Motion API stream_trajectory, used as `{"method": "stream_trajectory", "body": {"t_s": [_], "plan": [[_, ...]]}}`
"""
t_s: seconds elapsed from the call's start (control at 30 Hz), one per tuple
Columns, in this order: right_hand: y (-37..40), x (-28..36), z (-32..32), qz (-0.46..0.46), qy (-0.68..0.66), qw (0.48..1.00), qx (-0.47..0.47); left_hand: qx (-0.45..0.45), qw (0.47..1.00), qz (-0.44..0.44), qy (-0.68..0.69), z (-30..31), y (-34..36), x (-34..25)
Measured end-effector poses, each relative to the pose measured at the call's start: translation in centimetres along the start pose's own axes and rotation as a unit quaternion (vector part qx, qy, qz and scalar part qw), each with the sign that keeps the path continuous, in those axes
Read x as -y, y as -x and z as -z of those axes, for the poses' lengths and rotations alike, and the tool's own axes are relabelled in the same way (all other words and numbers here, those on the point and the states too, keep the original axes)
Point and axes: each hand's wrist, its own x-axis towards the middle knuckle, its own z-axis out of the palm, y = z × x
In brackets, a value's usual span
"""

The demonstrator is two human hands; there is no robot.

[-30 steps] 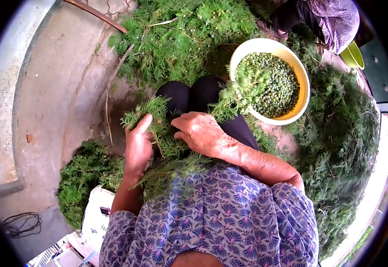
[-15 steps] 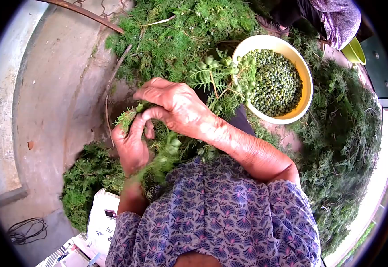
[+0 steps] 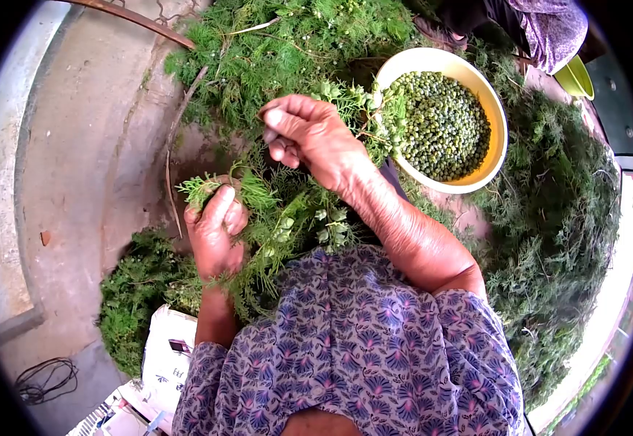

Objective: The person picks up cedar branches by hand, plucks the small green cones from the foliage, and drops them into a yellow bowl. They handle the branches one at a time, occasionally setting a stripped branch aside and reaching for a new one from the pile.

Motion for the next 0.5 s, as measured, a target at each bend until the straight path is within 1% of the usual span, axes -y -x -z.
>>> {"method": "stream_trajectory", "body": {"t_s": [0.07, 0.1, 0.13, 0.2, 0.23, 0.27, 0.3, 0.33, 0.37, 0.4, 0.43, 0.47, 0.5], "plan": [[0.0, 0.5, 0.0, -0.026, -0.051, 0.998, -0.039, 0.006, 0.993, 0.023, 0.113, 0.5, -0.3, 0.3], [-0.1, 0.2, 0.6, -0.026, -0.060, 0.997, -0.043, 0.019, 0.994, 0.007, 0.107, 0.7, -0.5, 0.3], [-0.2, 0.1, 0.5, -0.010, -0.075, 0.994, -0.083, -0.010, 0.993, 0.006, 0.117, 0.9, -0.7, 0.5], [-0.1, -0.3, 2.4, -0.024, -0.085, 0.996, -0.023, -0.061, 0.993, -0.008, 0.098, 0.7, -0.6, 0.2], [-0.1, -0.4, 3.0, -0.013, -0.068, 0.997, 0.023, -0.071, 0.994, -0.021, 0.084, 0.8, -0.7, 0.4], [0.0, -0.8, 3.2, -0.015, -0.068, 0.997, 0.023, -0.113, 0.990, -0.052, 0.061, 0.6, -0.6, 0.6], [0.2, -0.8, 2.6, -0.009, 0.077, 0.996, -0.038, -0.115, 0.989, -0.073, 0.056, 0.7, -0.7, 0.7], [0.4, -1.0, 2.2, -0.003, 0.221, 0.970, -0.097, -0.116, 0.987, -0.095, 0.051, 0.8, -0.7, 0.8], [0.6, -1.3, 2.0, 0.006, 0.222, 0.971, -0.090, -0.118, 0.987, -0.094, 0.052, 0.8, -0.7, 0.8], [0.7, -1.4, 2.1, 0.004, 0.223, 0.971, -0.089, -0.150, 0.985, -0.082, 0.031, 0.8, -0.7, 0.8], [0.8, -1.4, 2.2, -0.022, 0.232, 0.969, -0.081, -0.182, 0.981, -0.069, 0.011, 0.7, -0.9, 0.8], [0.9, -1.4, 2.3, -0.048, 0.239, 0.967, -0.074, -0.183, 0.981, -0.069, 0.011, 1.1, -1.2, 1.0], [0.9, -1.3, 2.3, -0.053, 0.241, 0.966, -0.076, -0.175, 0.983, -0.051, -0.010, 1.7, -1.8, 1.4]]}}
